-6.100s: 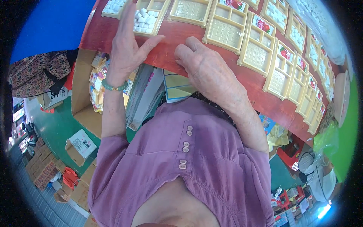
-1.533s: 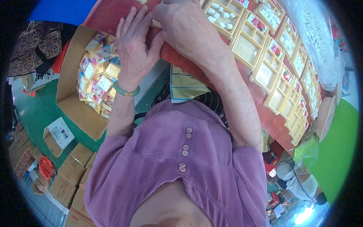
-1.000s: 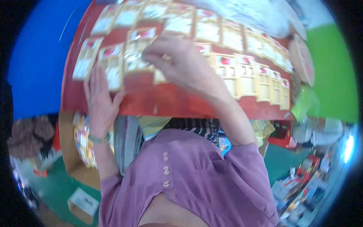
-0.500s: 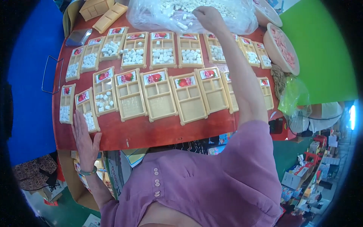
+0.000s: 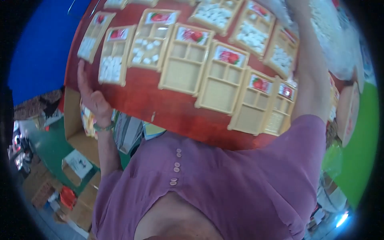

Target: Placing small white blocks into wooden compartment trays for packaging.

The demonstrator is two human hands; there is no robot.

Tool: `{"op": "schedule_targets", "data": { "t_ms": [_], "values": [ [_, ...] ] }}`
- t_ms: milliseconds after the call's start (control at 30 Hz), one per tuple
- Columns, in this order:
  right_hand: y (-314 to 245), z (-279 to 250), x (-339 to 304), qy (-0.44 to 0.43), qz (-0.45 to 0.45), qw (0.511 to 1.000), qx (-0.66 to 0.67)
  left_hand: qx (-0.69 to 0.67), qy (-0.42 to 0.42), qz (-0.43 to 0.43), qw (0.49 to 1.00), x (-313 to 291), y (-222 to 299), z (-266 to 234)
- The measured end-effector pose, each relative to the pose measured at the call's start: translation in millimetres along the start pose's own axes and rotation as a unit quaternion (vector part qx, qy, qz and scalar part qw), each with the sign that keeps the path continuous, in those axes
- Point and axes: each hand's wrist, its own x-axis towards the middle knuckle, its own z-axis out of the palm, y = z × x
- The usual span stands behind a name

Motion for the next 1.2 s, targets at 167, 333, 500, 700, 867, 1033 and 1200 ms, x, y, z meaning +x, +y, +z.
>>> {"op": "schedule_targets", "data": {
  "t_ms": [167, 333, 500, 700, 867, 1033, 1200],
  "values": [
    [-37, -17, -16, -0.059, -0.041, 0.987, -0.144, 0.011, 0.017, -0.01, 1.0, -6, -2, -6],
    [-12, -20, -9, -0.089, -0.038, 0.984, -0.15, 0.016, 0.014, -0.012, 1.0, -5, -3, -6],
    [5, -13, -3, -0.111, -0.103, 0.979, -0.139, 0.04, 0.009, -0.016, 0.999, -5, 0, -10],
    [69, -21, 25, -0.038, -0.136, 0.99, -0.027, 0.052, -0.022, -0.012, 0.998, -2, 2, -8],
    [71, -44, 29, -0.099, -0.074, 0.99, -0.072, 0.061, -0.073, -0.022, 0.995, 4, 18, -8],
    [23, -68, -3, -0.136, 0.257, 0.848, 0.443, 0.111, -0.107, -0.006, 0.988, 6, 23, -1],
    [-107, -131, -73, -0.238, 0.199, 0.726, 0.614, 0.175, -0.169, -0.009, 0.97, 8, 26, -1]
  ]
}}
